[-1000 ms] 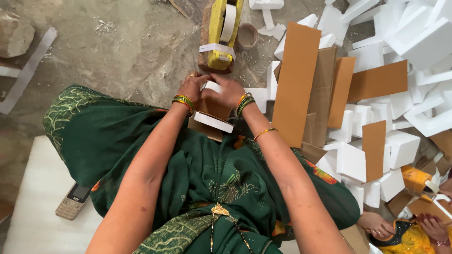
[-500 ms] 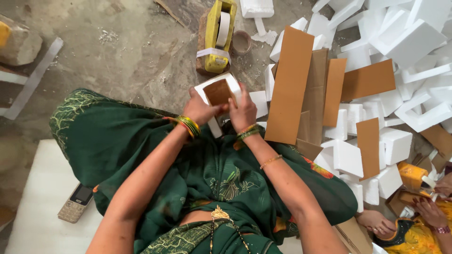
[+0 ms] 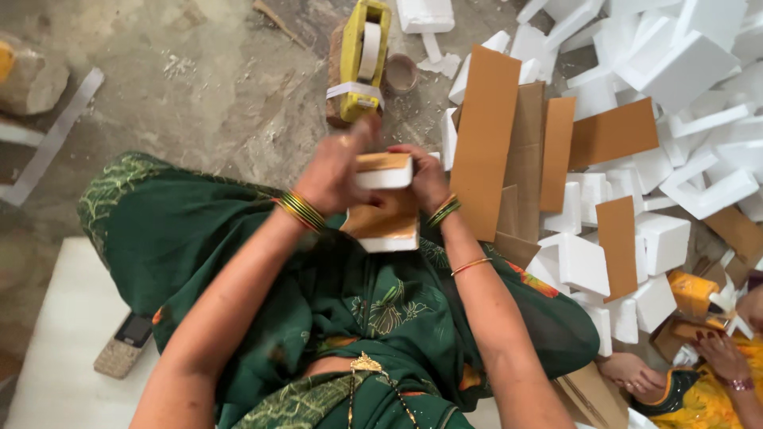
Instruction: The person sits on the floor and assembles small cardboard boxes by inserting white foam inserts into the box base and then folding the cardboard flaps around them. They use a tape dispenser to apply tape to secure the box seams. The person repeats this process for multiple boxes.
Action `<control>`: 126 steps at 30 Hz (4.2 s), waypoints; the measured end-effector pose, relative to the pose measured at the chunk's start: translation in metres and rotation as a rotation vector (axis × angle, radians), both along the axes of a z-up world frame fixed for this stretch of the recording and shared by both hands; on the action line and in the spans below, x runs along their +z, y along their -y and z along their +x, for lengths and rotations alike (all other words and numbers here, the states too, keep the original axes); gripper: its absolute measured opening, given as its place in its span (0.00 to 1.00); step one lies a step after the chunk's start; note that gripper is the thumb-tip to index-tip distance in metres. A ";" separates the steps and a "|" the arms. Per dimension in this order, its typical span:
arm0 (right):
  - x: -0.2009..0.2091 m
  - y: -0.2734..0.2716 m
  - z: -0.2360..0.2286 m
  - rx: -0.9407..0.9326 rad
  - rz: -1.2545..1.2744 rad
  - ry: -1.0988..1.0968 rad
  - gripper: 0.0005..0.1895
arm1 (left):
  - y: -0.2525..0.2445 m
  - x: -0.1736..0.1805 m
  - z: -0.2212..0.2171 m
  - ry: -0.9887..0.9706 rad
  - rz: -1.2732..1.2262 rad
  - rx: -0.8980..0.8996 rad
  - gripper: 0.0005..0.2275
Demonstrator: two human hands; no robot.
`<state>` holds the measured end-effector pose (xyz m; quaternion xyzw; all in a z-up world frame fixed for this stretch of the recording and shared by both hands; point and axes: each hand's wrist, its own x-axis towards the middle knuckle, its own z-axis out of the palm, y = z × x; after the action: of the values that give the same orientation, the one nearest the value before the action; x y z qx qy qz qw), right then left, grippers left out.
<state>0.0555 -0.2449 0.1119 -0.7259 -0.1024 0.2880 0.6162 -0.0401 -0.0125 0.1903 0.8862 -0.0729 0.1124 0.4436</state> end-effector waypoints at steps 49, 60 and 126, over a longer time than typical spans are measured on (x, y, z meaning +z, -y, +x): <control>-0.036 -0.048 -0.026 -0.232 -0.071 -0.100 0.09 | -0.013 -0.209 0.036 -0.093 -0.375 0.267 0.08; -0.109 -0.030 -0.043 -0.133 -0.350 -0.132 0.12 | -0.014 -0.205 0.040 -0.036 -0.367 0.269 0.10; -0.050 -0.054 0.022 -0.208 -0.031 -0.115 0.04 | 0.042 -0.229 0.057 0.164 -0.469 0.224 0.13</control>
<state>0.0772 -0.1906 0.0620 -0.7243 0.0134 0.2650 0.6364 0.0168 -0.0544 -0.0387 0.7497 0.0177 0.2460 0.6141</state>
